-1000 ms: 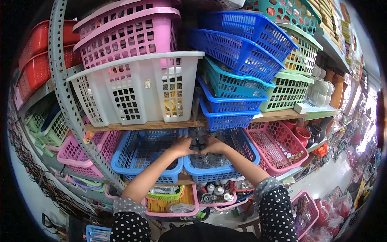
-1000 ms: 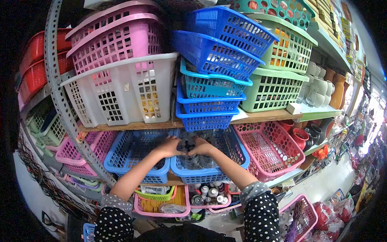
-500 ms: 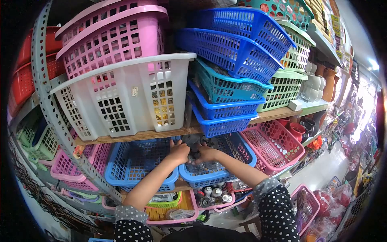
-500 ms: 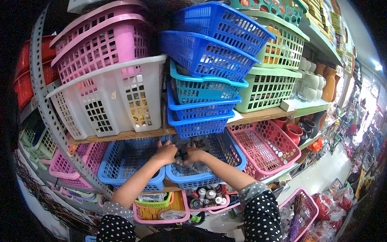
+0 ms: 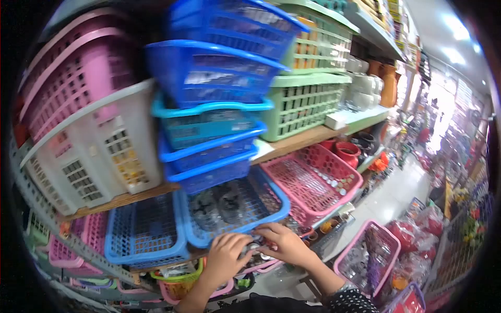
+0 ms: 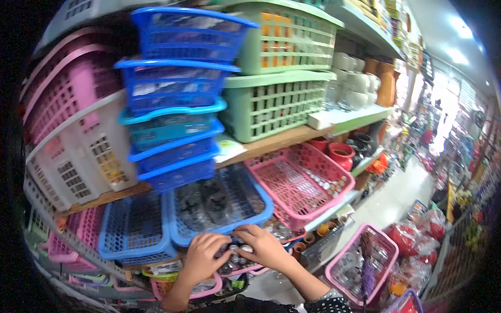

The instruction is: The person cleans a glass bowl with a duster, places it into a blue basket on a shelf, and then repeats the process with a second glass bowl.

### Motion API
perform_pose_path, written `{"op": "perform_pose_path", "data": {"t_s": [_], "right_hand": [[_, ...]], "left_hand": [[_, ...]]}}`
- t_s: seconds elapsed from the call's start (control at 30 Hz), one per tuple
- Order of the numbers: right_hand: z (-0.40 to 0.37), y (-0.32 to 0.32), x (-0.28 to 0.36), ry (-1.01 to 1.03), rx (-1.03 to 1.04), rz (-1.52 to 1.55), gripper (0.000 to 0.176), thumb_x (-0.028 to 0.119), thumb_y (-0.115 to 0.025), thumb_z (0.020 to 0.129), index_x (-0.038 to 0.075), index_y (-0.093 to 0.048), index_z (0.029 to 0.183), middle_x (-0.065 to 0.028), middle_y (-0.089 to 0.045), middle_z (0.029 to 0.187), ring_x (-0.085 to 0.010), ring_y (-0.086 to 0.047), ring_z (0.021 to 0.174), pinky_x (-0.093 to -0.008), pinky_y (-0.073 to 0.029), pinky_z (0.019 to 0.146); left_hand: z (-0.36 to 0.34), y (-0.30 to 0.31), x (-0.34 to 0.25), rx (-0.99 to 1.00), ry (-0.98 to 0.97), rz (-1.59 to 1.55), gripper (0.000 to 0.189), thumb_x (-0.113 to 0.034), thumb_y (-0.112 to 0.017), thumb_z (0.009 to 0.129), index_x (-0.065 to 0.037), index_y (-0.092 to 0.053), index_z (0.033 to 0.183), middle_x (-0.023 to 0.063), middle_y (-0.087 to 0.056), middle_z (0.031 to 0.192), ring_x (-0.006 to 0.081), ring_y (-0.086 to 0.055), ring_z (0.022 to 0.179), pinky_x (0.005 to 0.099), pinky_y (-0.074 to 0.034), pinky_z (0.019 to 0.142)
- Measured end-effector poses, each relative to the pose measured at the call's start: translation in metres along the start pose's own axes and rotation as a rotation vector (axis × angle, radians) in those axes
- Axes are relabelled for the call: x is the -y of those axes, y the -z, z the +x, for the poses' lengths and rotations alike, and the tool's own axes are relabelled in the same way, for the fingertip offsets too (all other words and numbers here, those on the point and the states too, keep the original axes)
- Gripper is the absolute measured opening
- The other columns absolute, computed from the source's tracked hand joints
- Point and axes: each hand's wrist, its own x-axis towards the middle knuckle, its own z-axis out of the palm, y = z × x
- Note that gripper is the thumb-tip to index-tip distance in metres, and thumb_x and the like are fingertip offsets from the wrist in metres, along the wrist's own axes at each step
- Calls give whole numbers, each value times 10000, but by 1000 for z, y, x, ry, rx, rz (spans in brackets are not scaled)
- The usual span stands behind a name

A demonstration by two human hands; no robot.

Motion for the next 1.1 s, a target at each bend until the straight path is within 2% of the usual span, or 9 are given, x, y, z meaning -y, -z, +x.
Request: {"op": "perform_pose_path", "data": {"t_s": [0.27, 0.33, 0.53, 0.67, 0.77, 0.83, 1.0, 1.03, 1.1], "right_hand": [[-148, 59, -24, -419, -264, -189, 326, 197, -661, 772, 41, -593, 1050, -127, -572, 1004, -298, -572, 927, -376, -464, 803], [-191, 71, -28, -546, -308, -254, 323, 198, -662, 770, 43, -596, 1045, -126, -575, 1001, -297, -573, 923, -376, -465, 800], [-308, 97, -22, -924, -436, -448, 313, 194, -670, 741, 68, -613, 1021, -119, -580, 974, -299, -565, 918, -375, -461, 790], [-353, 99, -6, -1115, -549, -406, 291, 209, -671, 758, 69, -617, 1008, -102, -580, 972, -281, -564, 929, -367, -458, 797], [-390, 87, -24, -1186, -617, -324, 273, 208, -669, 767, 63, -621, 994, -97, -582, 965, -267, -568, 917, -353, -455, 802], [-415, 76, -47, -1258, -615, -323, 323, 247, -672, 762, 63, -608, 1019, -108, -575, 990, -281, -562, 930, -348, -456, 809], [-455, 39, -123, -1576, -610, -707, 483, 335, -686, 711, 70, -548, 1090, -124, -557, 1059, -333, -501, 1033, -483, -431, 828], [-458, 37, -129, -1590, -610, -702, 483, 335, -686, 711, 70, -548, 1090, -124, -557, 1059, -333, -501, 1033, -483, -431, 828], [-458, 32, -140, -1703, -401, -741, 552, 374, -680, 702, 67, -514, 1129, -123, -562, 1070, -312, -498, 1030, -506, -412, 829]], "left_hand": [[25, -123, -77, 126, -238, -326, 215, -173, -686, 714, -89, -624, 902, 29, -631, 959, 222, -575, 929, 351, -409, 825], [28, -153, -99, 268, -184, -421, 176, -181, -664, 746, -98, -633, 898, 24, -624, 964, 208, -563, 951, 352, -407, 853], [22, -239, -153, 404, -261, -578, 193, -189, -654, 750, -86, -631, 912, 44, -630, 942, 230, -571, 938, 359, -413, 819], [20, -271, -180, 490, -334, -620, 194, -187, -643, 755, -80, -629, 916, 48, -630, 930, 226, -574, 928, 352, -414, 804], [19, -292, -193, 550, -378, -639, 191, -183, -634, 756, -74, -625, 912, 48, -629, 923, 228, -574, 925, 355, -415, 806], [20, -307, -198, 588, -404, -646, 188, -175, -629, 755, -73, -623, 913, 53, -628, 924, 234, -576, 919, 358, -416, 804], [30, -330, -208, 723, -420, -668, 186, -174, -622, 760, -67, -616, 912, 66, -623, 919, 253, -577, 909, 371, -418, 802], [32, -335, -209, 734, -431, -666, 188, -169, -622, 764, -52, -614, 911, 82, -619, 909, 254, -581, 898, 368, -428, 789], [39, -345, -209, 762, -445, -661, 190, -164, -623, 768, -37, -613, 910, 98, -616, 900, 256, -585, 887, 365, -437, 776]]}}
